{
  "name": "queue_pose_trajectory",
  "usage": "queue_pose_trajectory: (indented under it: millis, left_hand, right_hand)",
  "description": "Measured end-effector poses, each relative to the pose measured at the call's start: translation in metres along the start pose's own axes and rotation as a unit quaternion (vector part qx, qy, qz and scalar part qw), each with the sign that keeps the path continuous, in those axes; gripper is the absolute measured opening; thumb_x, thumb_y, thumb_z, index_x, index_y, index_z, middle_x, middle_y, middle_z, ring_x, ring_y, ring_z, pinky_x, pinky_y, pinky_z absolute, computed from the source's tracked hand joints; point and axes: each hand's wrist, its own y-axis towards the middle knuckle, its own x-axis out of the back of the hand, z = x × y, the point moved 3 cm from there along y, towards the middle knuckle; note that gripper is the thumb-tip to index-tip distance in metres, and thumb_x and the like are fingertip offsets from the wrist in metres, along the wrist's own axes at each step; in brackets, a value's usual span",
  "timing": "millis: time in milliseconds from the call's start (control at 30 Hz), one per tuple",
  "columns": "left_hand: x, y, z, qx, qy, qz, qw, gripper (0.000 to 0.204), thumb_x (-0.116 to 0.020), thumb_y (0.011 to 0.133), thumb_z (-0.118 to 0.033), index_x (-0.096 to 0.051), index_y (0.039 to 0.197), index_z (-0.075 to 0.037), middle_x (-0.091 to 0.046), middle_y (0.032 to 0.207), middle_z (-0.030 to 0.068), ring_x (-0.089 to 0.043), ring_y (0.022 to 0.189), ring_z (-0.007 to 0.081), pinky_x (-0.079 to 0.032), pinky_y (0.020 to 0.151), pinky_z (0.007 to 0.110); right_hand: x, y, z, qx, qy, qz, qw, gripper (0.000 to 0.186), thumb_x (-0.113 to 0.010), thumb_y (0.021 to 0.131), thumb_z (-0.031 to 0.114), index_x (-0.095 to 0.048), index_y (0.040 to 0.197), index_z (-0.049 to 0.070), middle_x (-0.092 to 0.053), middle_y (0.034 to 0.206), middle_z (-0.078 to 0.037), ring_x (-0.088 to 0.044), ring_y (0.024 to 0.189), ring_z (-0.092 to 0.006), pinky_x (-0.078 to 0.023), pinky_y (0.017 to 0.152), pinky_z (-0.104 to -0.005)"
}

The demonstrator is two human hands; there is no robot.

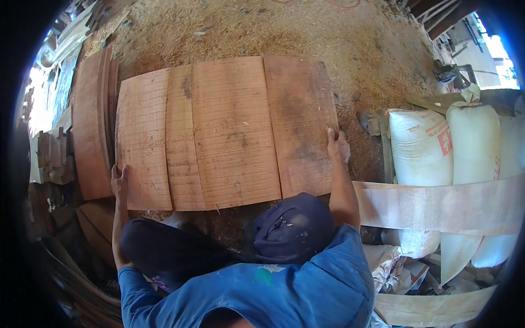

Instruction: The person passes a wooden board over a jointer multiple times to flatten a surface, then moves to a sawdust-covered floor to arrange and mark several wooden boards with a pencil.

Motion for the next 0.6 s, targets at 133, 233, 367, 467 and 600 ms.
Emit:
queue_pose_trajectory:
  millis: [133, 233, 367, 467, 600]
  left_hand:
    - [0.007, 0.001, 0.016, 0.013, 0.013, 0.013, 1.000, 0.090, -0.063, 0.089, -0.066, -0.043, 0.151, -0.003, -0.055, 0.144, 0.0252, -0.053, 0.133, 0.0412, -0.043, 0.108, 0.044]
    - [-0.001, 0.000, 0.008, 0.009, -0.007, 0.027, 1.000, 0.089, -0.064, 0.090, -0.062, -0.042, 0.150, -0.001, -0.054, 0.143, 0.0278, -0.052, 0.133, 0.0424, -0.043, 0.108, 0.044]
    - [0.001, -0.002, 0.003, -0.021, -0.006, 0.004, 1.000, 0.088, -0.065, 0.092, -0.059, -0.042, 0.149, 0.003, -0.054, 0.142, 0.0308, -0.052, 0.133, 0.0440, -0.042, 0.109, 0.044]
    - [0.005, -0.002, 0.001, -0.031, -0.003, 0.002, 1.000, 0.088, -0.065, 0.092, -0.060, -0.042, 0.149, 0.003, -0.054, 0.142, 0.0308, -0.051, 0.133, 0.0442, -0.042, 0.109, 0.044]
    - [0.005, -0.007, -0.006, -0.013, -0.012, 0.000, 1.000, 0.087, -0.066, 0.092, -0.057, -0.042, 0.149, 0.004, -0.054, 0.141, 0.0303, -0.052, 0.133, 0.0433, -0.042, 0.109, 0.043]
  right_hand:
    - [-0.007, -0.003, 0.005, 0.001, -0.015, 0.003, 1.000, 0.062, -0.047, 0.097, 0.067, -0.062, 0.121, 0.011, -0.071, 0.114, -0.021, -0.065, 0.108, -0.0459, -0.051, 0.091, -0.0541]
    - [-0.008, 0.001, -0.004, -0.007, -0.027, -0.003, 1.000, 0.064, -0.046, 0.096, 0.068, -0.061, 0.124, 0.012, -0.071, 0.112, -0.023, -0.066, 0.107, -0.0474, -0.051, 0.090, -0.0550]
    - [-0.010, 0.002, -0.002, -0.009, -0.050, -0.005, 0.999, 0.069, -0.043, 0.096, 0.072, -0.057, 0.131, 0.014, -0.070, 0.112, -0.027, -0.065, 0.107, -0.0495, -0.051, 0.089, -0.0560]
    - [-0.012, 0.000, -0.001, -0.005, -0.037, -0.008, 0.999, 0.069, -0.042, 0.096, 0.072, -0.057, 0.131, 0.014, -0.069, 0.114, -0.027, -0.065, 0.108, -0.0488, -0.051, 0.091, -0.0563]
    - [-0.012, -0.001, 0.000, -0.005, -0.048, -0.002, 0.999, 0.069, -0.041, 0.097, 0.071, -0.057, 0.132, 0.014, -0.069, 0.117, -0.026, -0.065, 0.109, -0.0489, -0.050, 0.092, -0.0561]
